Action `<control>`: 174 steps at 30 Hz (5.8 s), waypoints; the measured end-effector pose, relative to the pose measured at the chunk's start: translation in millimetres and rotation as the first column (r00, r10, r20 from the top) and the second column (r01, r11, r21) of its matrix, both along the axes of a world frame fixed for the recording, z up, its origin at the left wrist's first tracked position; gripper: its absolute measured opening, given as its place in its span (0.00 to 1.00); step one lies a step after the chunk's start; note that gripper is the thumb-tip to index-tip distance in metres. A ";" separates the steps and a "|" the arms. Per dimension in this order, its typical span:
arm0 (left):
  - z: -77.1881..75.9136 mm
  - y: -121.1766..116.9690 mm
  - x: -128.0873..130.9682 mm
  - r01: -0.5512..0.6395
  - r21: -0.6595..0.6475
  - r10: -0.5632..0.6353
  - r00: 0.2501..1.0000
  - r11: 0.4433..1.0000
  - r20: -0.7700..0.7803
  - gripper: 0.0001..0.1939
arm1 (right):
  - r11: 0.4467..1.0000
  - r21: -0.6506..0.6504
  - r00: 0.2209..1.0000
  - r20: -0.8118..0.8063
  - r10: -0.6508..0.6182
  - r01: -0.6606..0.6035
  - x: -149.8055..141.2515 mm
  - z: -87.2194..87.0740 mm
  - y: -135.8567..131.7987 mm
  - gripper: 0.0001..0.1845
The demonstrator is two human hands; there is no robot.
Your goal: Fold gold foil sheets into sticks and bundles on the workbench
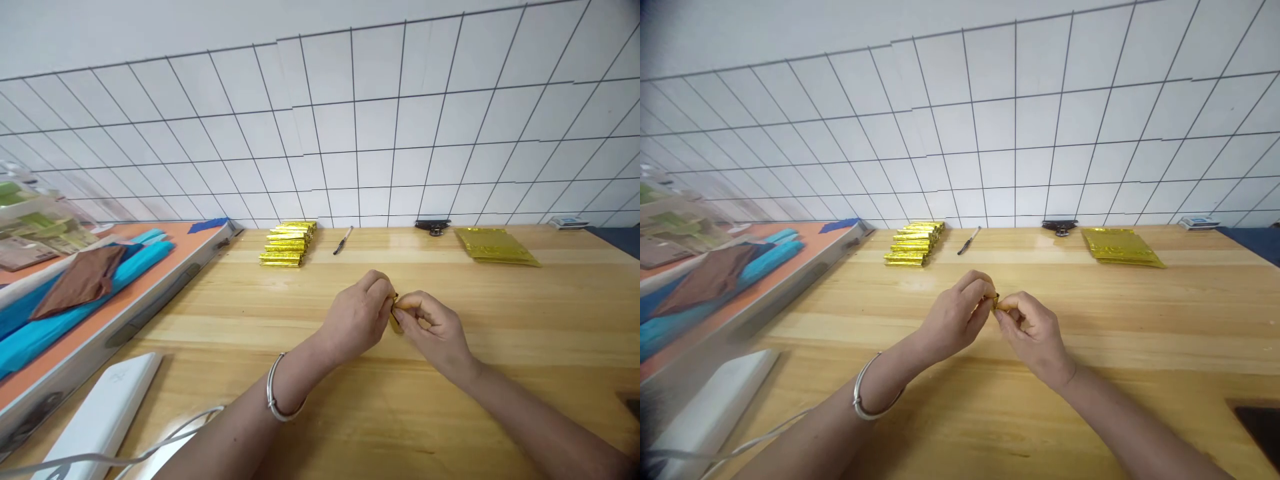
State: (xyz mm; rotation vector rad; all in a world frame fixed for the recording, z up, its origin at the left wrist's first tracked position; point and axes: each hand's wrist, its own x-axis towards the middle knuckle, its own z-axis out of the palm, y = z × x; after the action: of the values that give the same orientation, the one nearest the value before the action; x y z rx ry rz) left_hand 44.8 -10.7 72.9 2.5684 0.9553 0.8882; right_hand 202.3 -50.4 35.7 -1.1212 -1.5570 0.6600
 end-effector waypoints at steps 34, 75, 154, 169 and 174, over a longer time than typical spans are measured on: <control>-10.4 4.5 -10.3 0.257 -0.354 -0.087 0.898 0.899 0.431 0.04 | 0.997 0.060 0.992 0.113 -0.049 0.043 7.8 -5.9 -0.7 0.16; -37.6 -6.9 2.7 0.206 -0.107 -0.122 0.846 0.973 0.520 0.15 | 0.957 0.290 0.953 0.296 -0.067 -0.023 23.2 2.3 4.7 0.09; -59.8 -5.9 -9.1 0.568 -0.589 0.193 0.605 0.575 0.772 0.11 | 0.945 -0.291 0.967 -0.244 0.077 -0.149 15.5 -6.7 3.1 0.21; -57.9 -5.6 -3.3 0.664 -0.621 0.256 0.570 0.417 0.781 0.11 | 0.949 -0.264 0.964 -0.245 0.109 -0.174 9.2 -5.7 -0.5 0.21; -55.1 -5.4 -2.0 0.622 -0.603 0.222 0.580 0.500 0.783 0.12 | 0.957 -0.241 0.967 -0.232 0.107 -0.164 8.9 -6.6 -2.9 0.19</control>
State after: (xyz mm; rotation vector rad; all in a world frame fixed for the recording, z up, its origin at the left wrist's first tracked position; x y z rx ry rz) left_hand 42.8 -16.1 17.8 1.1273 0.4834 0.9768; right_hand 211.2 -53.3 29.1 -1.0953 -1.3955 1.0689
